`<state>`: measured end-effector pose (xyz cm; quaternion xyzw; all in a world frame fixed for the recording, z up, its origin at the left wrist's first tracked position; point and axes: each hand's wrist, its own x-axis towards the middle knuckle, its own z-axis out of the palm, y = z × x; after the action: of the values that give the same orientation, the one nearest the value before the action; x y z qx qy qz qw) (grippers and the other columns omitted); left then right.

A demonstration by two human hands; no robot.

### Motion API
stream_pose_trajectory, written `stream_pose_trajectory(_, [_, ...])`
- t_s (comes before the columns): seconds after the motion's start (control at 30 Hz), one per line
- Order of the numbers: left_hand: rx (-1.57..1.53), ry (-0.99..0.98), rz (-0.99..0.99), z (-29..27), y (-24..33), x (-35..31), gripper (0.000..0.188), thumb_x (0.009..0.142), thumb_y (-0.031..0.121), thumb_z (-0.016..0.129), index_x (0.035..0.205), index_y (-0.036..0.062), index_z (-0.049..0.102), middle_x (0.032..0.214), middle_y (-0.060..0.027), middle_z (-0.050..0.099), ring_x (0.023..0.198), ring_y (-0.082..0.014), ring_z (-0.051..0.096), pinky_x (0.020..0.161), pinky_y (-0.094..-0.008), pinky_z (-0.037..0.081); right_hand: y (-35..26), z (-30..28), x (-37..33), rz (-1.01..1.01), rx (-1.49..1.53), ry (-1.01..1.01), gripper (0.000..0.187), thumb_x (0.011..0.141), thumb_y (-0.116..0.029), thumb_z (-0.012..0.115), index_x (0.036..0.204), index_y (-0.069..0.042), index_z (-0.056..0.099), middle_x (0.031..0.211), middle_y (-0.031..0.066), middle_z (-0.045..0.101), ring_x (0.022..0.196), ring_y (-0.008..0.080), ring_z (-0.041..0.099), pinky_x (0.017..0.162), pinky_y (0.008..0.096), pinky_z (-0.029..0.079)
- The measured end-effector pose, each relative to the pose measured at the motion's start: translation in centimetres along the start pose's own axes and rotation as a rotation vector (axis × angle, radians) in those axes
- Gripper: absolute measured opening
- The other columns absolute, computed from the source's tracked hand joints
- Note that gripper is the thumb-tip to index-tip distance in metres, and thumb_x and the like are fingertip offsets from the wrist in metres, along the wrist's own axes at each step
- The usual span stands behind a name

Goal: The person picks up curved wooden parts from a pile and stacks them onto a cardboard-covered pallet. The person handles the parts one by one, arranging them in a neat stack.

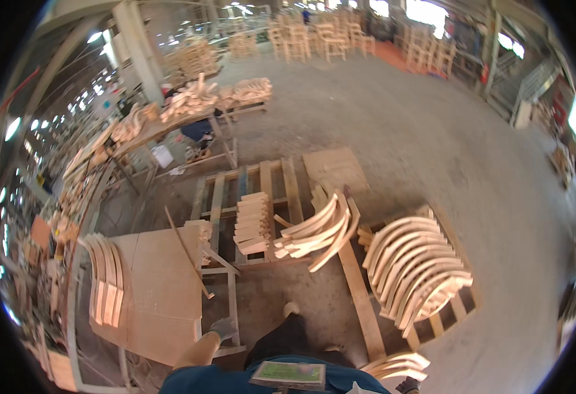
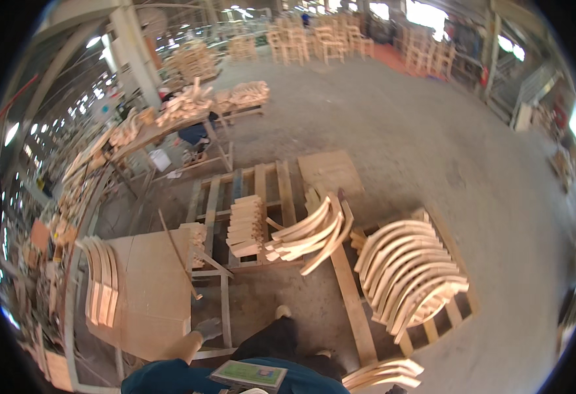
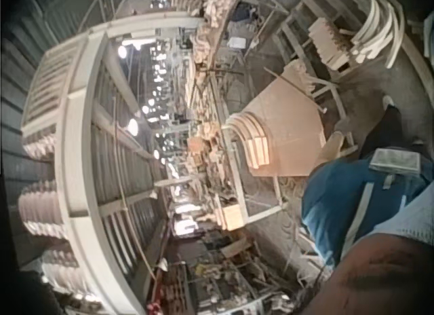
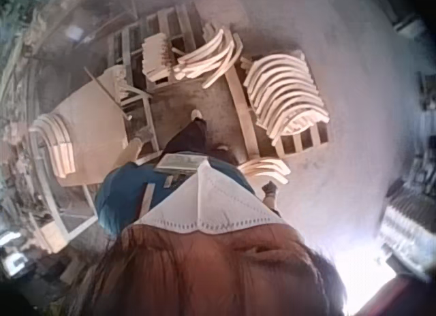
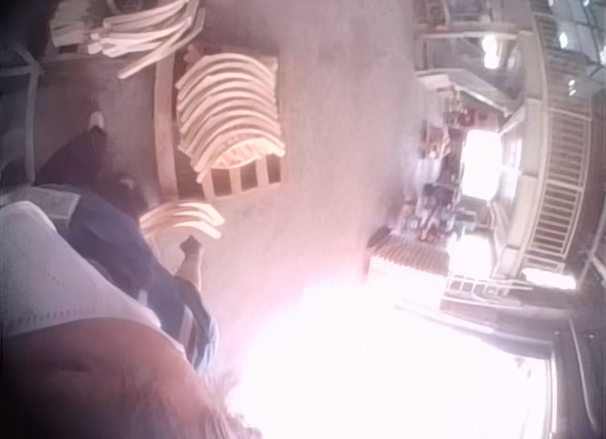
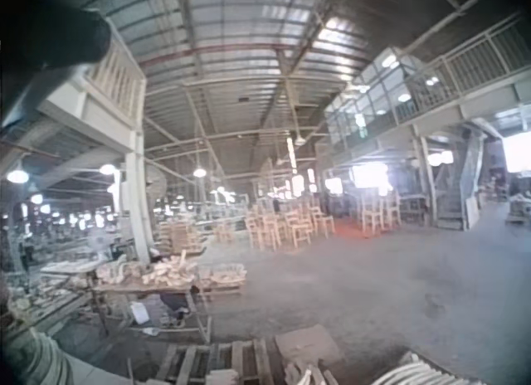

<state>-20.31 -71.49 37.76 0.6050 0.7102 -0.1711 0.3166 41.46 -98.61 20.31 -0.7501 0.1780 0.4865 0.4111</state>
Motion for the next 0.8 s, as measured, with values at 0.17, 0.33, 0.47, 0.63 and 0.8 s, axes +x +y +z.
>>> stream_pose_trajectory(0.17, [-0.108, -0.082, -0.281, 5.6, -9.9, -8.3, 0.041, 0.082, 0.033, 0.052, 0.117, 0.0134, 0.058, 0.124, -0.0151, 0.054, 0.115, -0.0309, 0.052, 0.094, -0.038, 0.044, -11.9, 13.4, -2.0, -0.259, -0.254, -0.334, 0.008, 0.084, -0.016, 0.053, 0.083, -0.008, 0.051, 0.068, 0.008, 0.05, 0.055, 0.0277, 0.054, 0.051, 0.0495, 0.05])
stream_pose_trajectory(0.33, [-0.515, 0.074, -0.377, 8.3, -15.9, -10.9, 0.056, 0.069, 0.039, 0.065, 0.111, 0.0024, 0.06, 0.111, -0.0214, 0.061, 0.107, -0.0322, 0.058, 0.09, -0.039, 0.045, -17.8, 31.7, -8.1, -0.345, -0.299, -0.735, 0.015, 0.086, -0.011, 0.051, 0.072, -0.005, 0.053, 0.062, 0.0056, 0.049, 0.052, 0.0203, 0.052, 0.038, 0.0351, 0.042])
stream_pose_trajectory(0.47, [-0.748, 0.313, -0.512, 10.5, -18.9, -12.2, 0.062, 0.068, 0.042, 0.067, 0.115, 0.0019, 0.057, 0.115, -0.021, 0.059, 0.109, -0.033, 0.056, 0.093, -0.0401, 0.045, -15.6, 44.9, -14.9, -0.41, -0.697, -0.618, 0.011, 0.081, -0.01, 0.061, 0.073, -0.003, 0.056, 0.066, 0.009, 0.054, 0.053, 0.0225, 0.058, 0.042, 0.0373, 0.049])
stream_pose_trajectory(0.63, [-0.658, 0.301, -0.623, 12.1, -23.4, -16.0, 0.05, 0.079, 0.047, 0.052, 0.109, 0.0068, 0.058, 0.111, -0.0213, 0.06, 0.103, -0.0384, 0.057, 0.088, -0.0466, 0.046, -7.0, 59.8, -26.8, -0.387, -1.017, -0.907, 0.009, 0.08, -0.012, 0.057, 0.074, -0.011, 0.051, 0.061, 0.0015, 0.047, 0.049, 0.015, 0.051, 0.048, 0.0339, 0.051])
stream_pose_trajectory(0.8, [-1.13, 0.501, -1.04, 12.8, -24.5, -19.9, 0.042, 0.075, 0.029, 0.053, 0.112, 0.0097, 0.059, 0.112, -0.0208, 0.06, 0.106, -0.0376, 0.056, 0.091, -0.0452, 0.045, 1.4, 69.9, -35.0, -0.342, -1.249, -1.305, 0.007, 0.082, -0.011, 0.057, 0.08, -0.009, 0.051, 0.074, 0.0029, 0.052, 0.057, 0.0167, 0.055, 0.051, 0.0308, 0.051])
